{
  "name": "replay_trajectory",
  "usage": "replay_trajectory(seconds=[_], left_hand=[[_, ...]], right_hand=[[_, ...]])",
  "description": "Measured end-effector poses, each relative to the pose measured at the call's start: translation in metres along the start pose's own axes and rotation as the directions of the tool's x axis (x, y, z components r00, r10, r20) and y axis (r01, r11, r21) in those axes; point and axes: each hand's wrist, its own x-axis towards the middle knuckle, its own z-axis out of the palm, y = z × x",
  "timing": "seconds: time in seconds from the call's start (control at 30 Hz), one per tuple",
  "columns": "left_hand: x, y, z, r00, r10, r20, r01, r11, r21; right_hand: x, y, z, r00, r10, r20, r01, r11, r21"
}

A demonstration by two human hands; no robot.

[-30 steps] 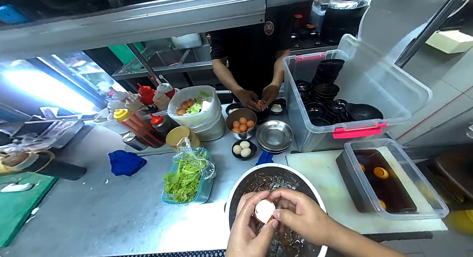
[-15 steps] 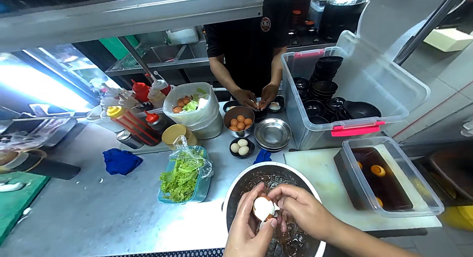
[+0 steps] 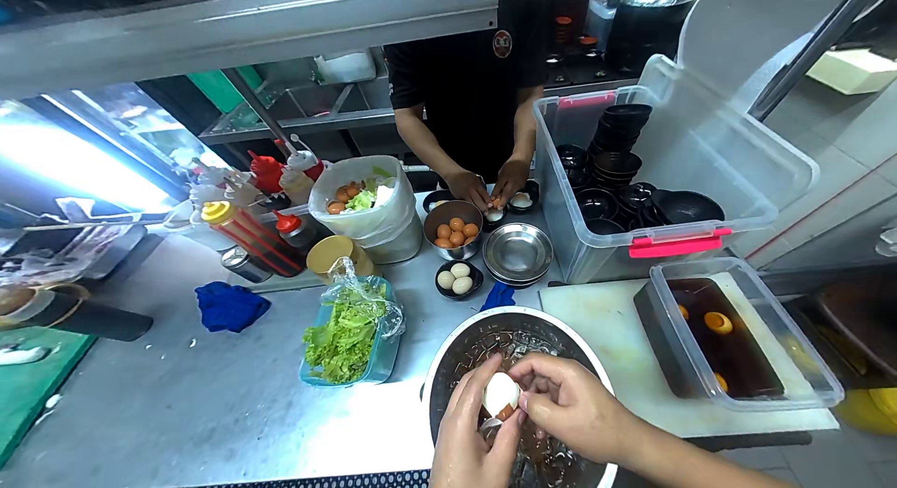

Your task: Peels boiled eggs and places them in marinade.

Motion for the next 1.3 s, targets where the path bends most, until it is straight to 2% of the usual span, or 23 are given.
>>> replay_trajectory(seconds=[0.13,0.4,0.57,0.7,0.8,0.87,1.03,1.3], left_hand=[[0.0,0.001,0.0,0.999,-0.026,0.022,0.027,0.999,-0.042],[-0.001,0.002,0.0,0.997,-0.075,0.019,0.077,0.989,-0.124],[0.0,0.008,-0.006,0.986,-0.153,0.07,0.168,0.915,-0.366],[0.001,0.005,-0.011,0.984,-0.134,0.115,0.173,0.854,-0.49],[0.001,0.003,-0.012,0.987,-0.122,0.1,0.156,0.842,-0.516],[0.0,0.002,-0.011,0.989,-0.128,0.076,0.149,0.842,-0.519],[-0.002,0.0,-0.006,0.985,-0.173,-0.004,0.155,0.894,-0.42],[-0.005,0.008,-0.003,0.991,-0.135,-0.002,0.115,0.852,-0.51]], right_hand=[[-0.001,-0.002,0.003,0.997,0.027,-0.073,-0.029,0.999,-0.028],[0.0,0.006,0.014,0.971,-0.171,-0.168,0.121,0.954,-0.276],[0.0,0.005,0.009,0.979,-0.128,-0.158,0.091,0.971,-0.221],[0.0,0.001,0.006,0.985,-0.108,-0.133,0.087,0.984,-0.157],[-0.001,-0.003,0.001,0.996,-0.083,0.018,0.084,0.996,-0.04],[-0.002,-0.005,0.003,0.995,-0.073,0.062,0.072,0.997,0.016],[-0.001,-0.004,0.008,0.998,-0.057,0.021,0.056,0.997,0.057],[-0.003,-0.003,0.008,0.994,-0.113,-0.002,0.113,0.991,0.076]])
